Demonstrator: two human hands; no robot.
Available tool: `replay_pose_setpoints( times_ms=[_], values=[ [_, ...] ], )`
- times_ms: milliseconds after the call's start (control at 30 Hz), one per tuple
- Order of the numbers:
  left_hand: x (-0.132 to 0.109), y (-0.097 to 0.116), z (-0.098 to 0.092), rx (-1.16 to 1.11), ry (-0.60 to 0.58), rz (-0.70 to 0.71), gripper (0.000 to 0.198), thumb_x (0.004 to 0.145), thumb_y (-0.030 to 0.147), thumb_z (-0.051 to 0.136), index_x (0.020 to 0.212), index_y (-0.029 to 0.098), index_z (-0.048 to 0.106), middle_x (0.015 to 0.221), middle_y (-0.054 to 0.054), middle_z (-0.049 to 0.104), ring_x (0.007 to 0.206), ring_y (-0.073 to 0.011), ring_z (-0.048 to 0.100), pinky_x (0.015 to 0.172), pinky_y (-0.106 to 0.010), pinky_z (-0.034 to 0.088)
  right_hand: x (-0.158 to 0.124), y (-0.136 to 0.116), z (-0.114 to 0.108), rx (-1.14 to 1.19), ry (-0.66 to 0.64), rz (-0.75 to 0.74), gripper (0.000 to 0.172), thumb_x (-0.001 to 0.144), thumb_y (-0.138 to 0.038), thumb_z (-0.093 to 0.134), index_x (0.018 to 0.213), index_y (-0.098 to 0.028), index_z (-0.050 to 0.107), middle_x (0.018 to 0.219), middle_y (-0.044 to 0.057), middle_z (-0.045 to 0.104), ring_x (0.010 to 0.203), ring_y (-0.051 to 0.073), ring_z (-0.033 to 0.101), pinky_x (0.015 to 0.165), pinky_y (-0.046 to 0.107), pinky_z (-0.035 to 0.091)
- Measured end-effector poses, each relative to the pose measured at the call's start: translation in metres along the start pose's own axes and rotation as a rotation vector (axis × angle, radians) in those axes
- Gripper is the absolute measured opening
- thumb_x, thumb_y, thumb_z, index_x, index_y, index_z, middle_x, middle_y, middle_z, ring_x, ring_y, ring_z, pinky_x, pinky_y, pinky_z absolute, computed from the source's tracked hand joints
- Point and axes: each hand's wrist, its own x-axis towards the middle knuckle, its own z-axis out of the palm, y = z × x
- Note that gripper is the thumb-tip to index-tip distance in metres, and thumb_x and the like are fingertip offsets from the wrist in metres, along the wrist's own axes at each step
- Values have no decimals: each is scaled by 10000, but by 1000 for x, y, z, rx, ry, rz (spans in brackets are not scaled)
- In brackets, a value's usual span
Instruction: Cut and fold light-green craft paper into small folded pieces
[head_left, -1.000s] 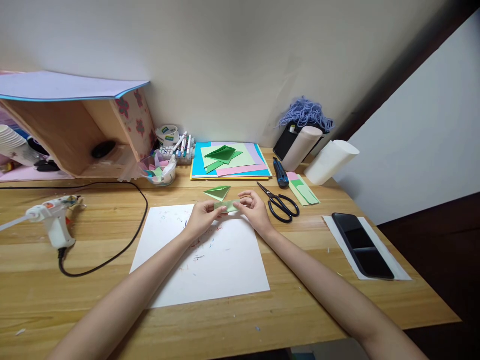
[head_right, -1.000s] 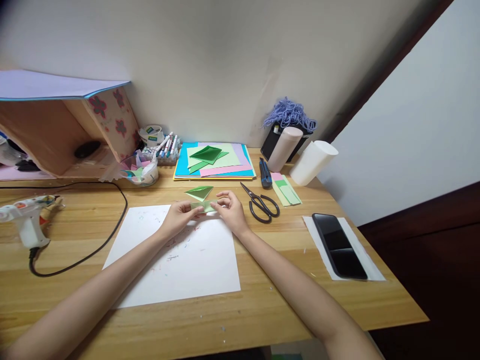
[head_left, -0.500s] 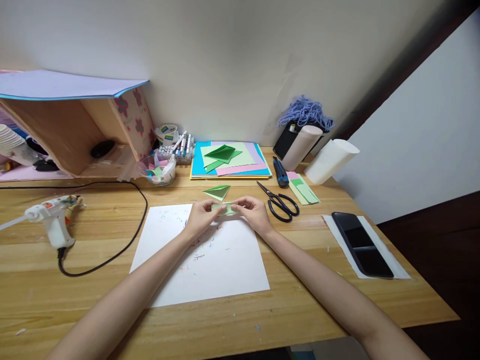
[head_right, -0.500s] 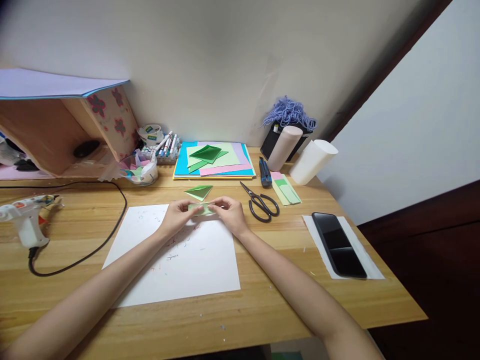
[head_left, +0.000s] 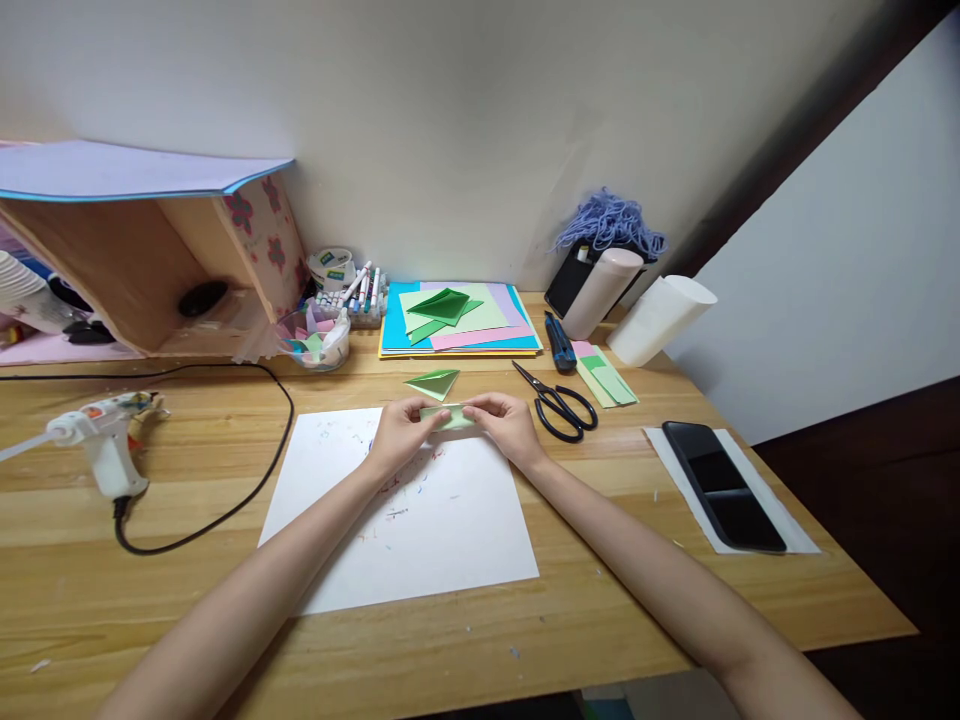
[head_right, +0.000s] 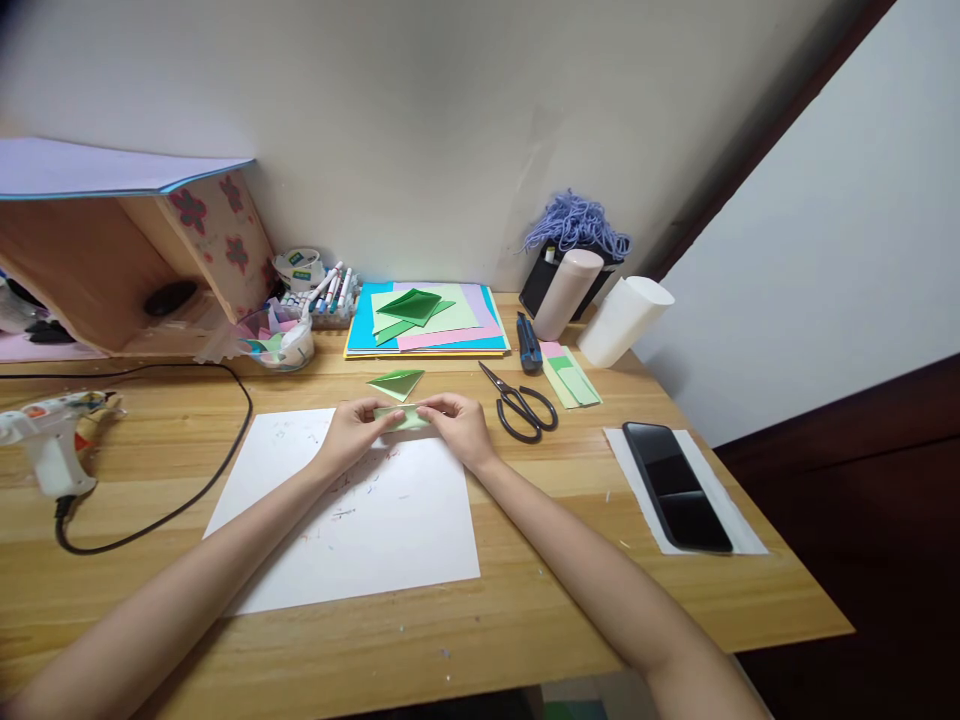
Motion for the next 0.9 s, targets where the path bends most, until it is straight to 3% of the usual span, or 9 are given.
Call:
replay_pose_setpoints(
  times_ms=[333,533,733,900],
  values=[
    [-3,1,3,112,-66,83,281,733,404,551,745,155,681,650,-17,644,566,-129,526,527,-218,363,-1,1,0,-99,-26,-92,167,706,-320,626,756,-166,666,774,55,682,735,180,620,691,290,481],
    [-5,1,7,63,59,107,283,739,402,563,712,147,683,697,-40,656,643,-146,545,585,-230,385,-1,0,2,-17,-51,-48,218,675,-336,661,804,-164,623,796,48,660,742,165,608,688,274,483],
    [-11,2,16,-113,135,73,264,730,391,588,748,150,694,748,-52,665,712,-162,569,648,-247,419,-5,-5,5,57,-249,34,250,652,-357,681,797,-156,647,776,32,671,726,164,616,673,271,476],
    [-12,3,17,-109,148,38,262,721,385,596,740,147,702,739,-53,681,706,-168,586,639,-245,426,-6,-4,7,50,-206,57,260,654,-379,675,758,-141,660,723,41,672,665,164,611,609,265,472]
  ],
)
